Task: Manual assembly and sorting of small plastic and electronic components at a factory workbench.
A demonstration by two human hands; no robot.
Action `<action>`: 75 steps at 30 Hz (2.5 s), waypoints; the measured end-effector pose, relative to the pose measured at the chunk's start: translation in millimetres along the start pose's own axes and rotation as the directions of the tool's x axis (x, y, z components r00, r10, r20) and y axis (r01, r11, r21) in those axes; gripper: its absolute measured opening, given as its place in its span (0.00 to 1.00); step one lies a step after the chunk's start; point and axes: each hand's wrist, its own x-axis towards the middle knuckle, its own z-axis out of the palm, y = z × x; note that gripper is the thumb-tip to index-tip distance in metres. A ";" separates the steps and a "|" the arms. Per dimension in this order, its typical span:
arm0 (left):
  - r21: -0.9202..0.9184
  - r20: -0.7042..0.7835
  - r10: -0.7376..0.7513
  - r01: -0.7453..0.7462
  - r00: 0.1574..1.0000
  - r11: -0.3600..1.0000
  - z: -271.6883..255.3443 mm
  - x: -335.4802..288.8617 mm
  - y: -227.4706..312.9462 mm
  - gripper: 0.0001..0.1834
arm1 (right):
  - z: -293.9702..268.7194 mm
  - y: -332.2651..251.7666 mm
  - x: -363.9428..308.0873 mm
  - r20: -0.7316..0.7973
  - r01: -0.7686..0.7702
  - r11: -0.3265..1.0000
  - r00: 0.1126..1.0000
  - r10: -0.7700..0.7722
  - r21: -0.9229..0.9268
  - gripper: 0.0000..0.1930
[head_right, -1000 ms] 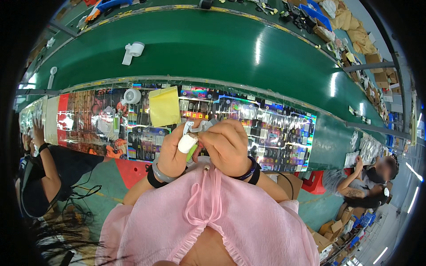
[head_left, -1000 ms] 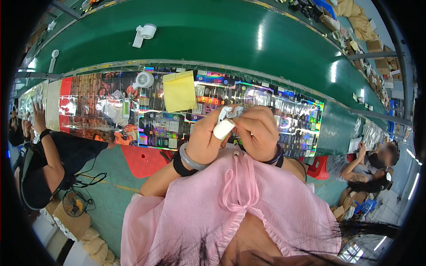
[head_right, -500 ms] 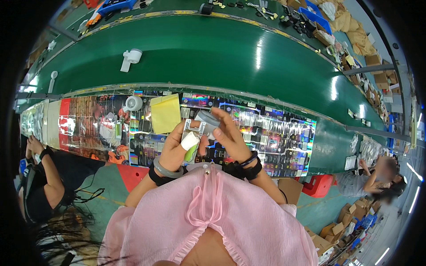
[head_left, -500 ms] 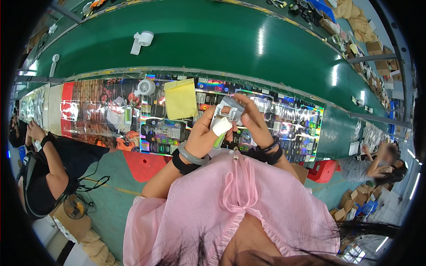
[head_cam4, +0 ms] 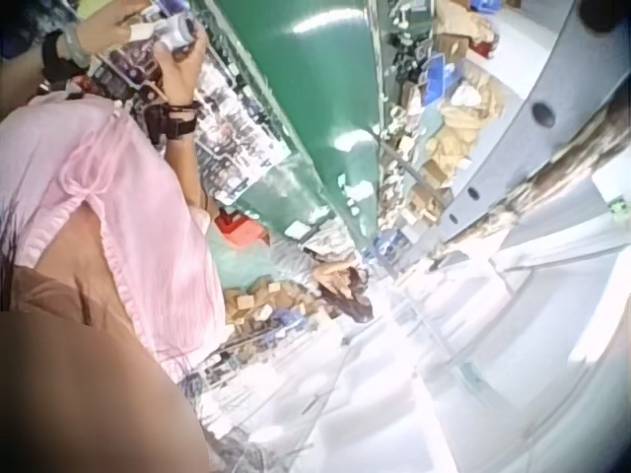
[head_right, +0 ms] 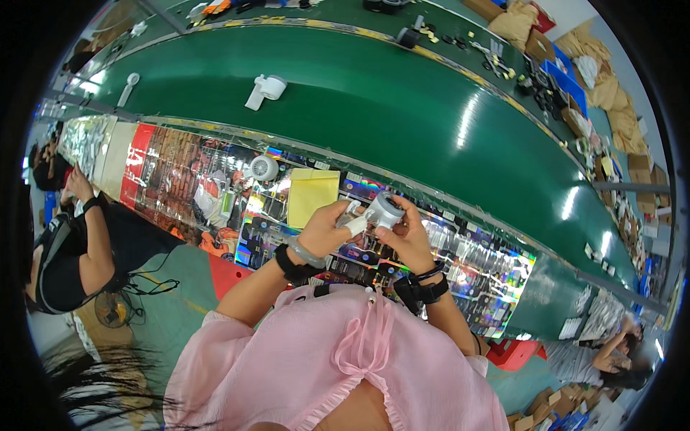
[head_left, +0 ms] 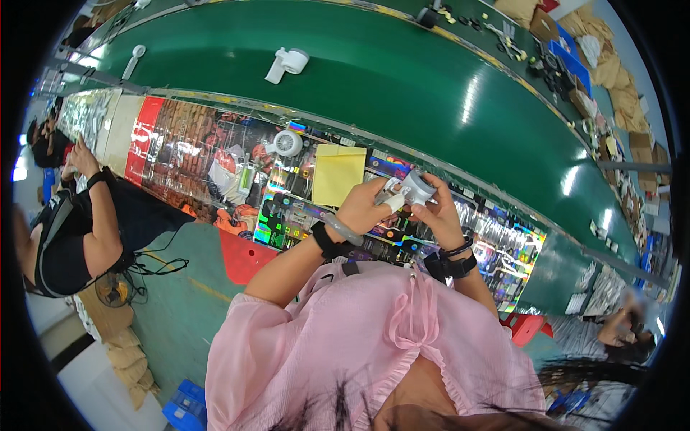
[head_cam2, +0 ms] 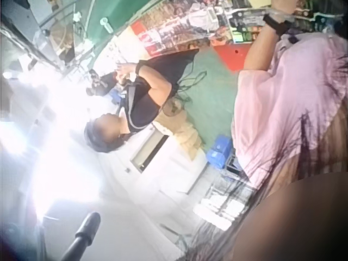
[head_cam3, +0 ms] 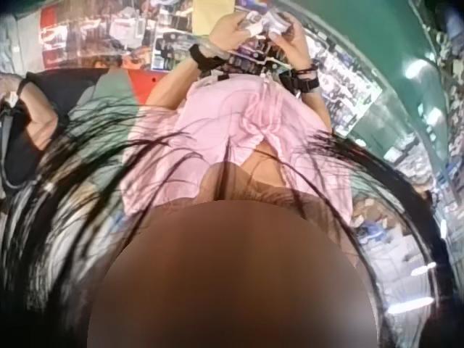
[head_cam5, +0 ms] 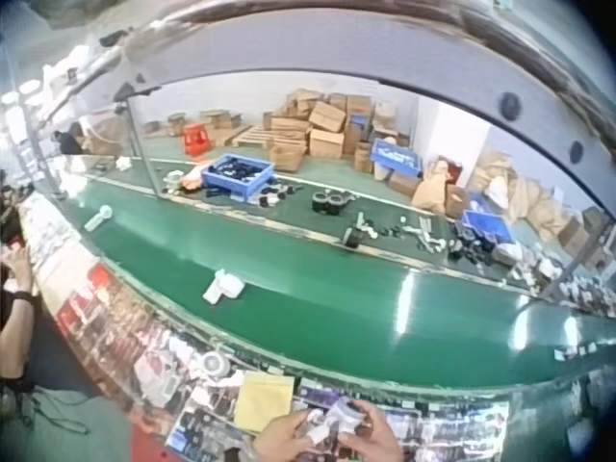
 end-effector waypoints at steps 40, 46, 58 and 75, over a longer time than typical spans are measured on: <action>0.716 -0.691 0.399 0.495 0.603 0.492 -239.0 -68.0 -103.1 0.29 | 28.4 32.7 182.8 -0.120 0.206 0.355 0.693 -0.711 -0.912 0.19; 0.745 -0.659 0.437 0.452 0.612 0.490 -250.9 -62.6 -115.0 0.23 | 154.4 -0.4 164.9 0.314 0.557 0.451 0.803 -0.506 -0.697 0.08; 0.699 -0.695 0.364 0.465 0.620 0.543 -265.1 -61.7 -103.0 0.22 | 261.3 95.2 158.2 0.504 0.531 0.423 0.844 -0.184 -0.734 0.08; 0.292 -0.789 0.007 0.365 0.615 0.884 -253.4 -81.7 -111.6 0.22 | 260.3 97.0 144.9 0.438 0.432 0.390 0.896 -0.078 -0.814 0.09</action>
